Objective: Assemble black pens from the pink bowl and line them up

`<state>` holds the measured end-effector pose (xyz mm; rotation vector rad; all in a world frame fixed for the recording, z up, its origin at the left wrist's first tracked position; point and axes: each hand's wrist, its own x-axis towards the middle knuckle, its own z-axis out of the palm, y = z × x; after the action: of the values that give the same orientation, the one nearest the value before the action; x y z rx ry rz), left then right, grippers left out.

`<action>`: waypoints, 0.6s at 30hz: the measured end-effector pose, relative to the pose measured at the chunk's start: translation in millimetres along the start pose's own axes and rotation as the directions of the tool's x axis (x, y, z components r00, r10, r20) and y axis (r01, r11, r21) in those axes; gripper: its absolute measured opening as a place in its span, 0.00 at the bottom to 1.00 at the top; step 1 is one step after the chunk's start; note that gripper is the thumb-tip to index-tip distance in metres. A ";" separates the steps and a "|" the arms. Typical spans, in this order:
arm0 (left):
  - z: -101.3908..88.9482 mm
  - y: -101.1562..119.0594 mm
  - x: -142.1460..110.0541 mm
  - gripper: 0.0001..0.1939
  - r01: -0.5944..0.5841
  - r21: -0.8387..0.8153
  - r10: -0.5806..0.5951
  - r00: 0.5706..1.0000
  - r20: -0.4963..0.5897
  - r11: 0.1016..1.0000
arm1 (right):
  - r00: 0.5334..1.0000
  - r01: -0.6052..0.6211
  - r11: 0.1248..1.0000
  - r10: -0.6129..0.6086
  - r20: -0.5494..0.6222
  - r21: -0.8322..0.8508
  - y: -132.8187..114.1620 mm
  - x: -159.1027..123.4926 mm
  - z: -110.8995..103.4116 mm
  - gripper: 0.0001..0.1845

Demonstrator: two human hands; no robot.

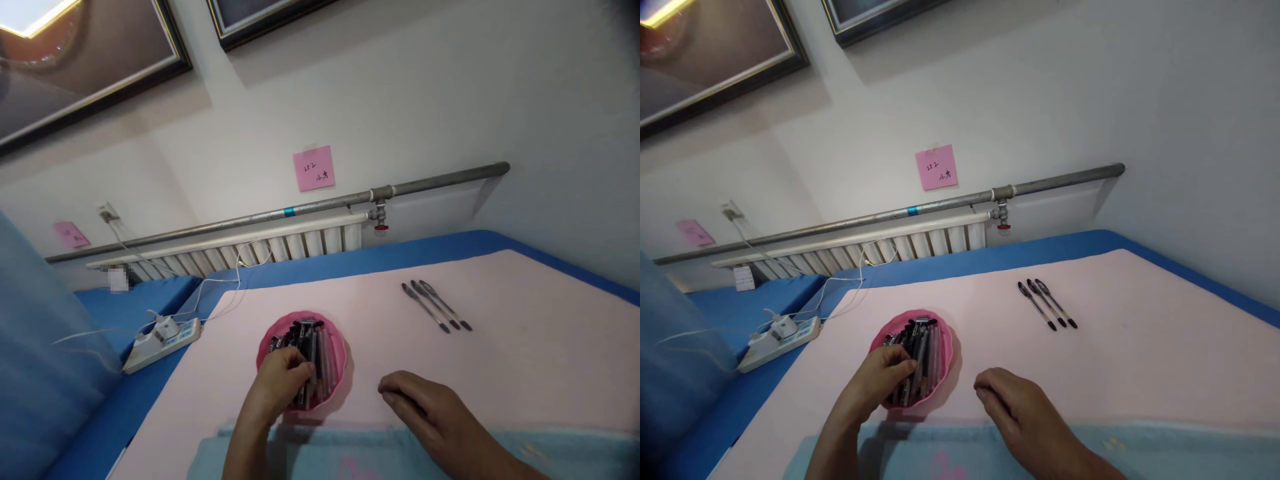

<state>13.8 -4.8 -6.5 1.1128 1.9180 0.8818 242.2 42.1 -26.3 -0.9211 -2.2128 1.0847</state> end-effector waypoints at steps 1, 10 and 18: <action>5.7 4.6 -2.0 0.07 -0.023 -0.076 0.025 0.999 0.027 0.997 | 0.999 -0.039 0.997 0.039 0.002 0.072 -2.5 0.5 1.3 0.10; 71.2 29.4 -21.8 0.09 -0.362 0.065 0.344 0.918 0.199 0.930 | 0.954 -0.296 0.841 0.287 0.090 0.453 2.0 2.3 19.9 0.19; 40.0 16.8 1.9 0.08 -0.167 0.311 0.250 0.935 -0.252 0.936 | 0.930 -0.325 0.815 0.368 0.004 0.480 1.9 5.6 6.8 0.18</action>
<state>53.6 11.2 -12.7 1.4492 2.2494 0.9458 234.6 44.0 -30.9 -1.1409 -1.6150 1.6264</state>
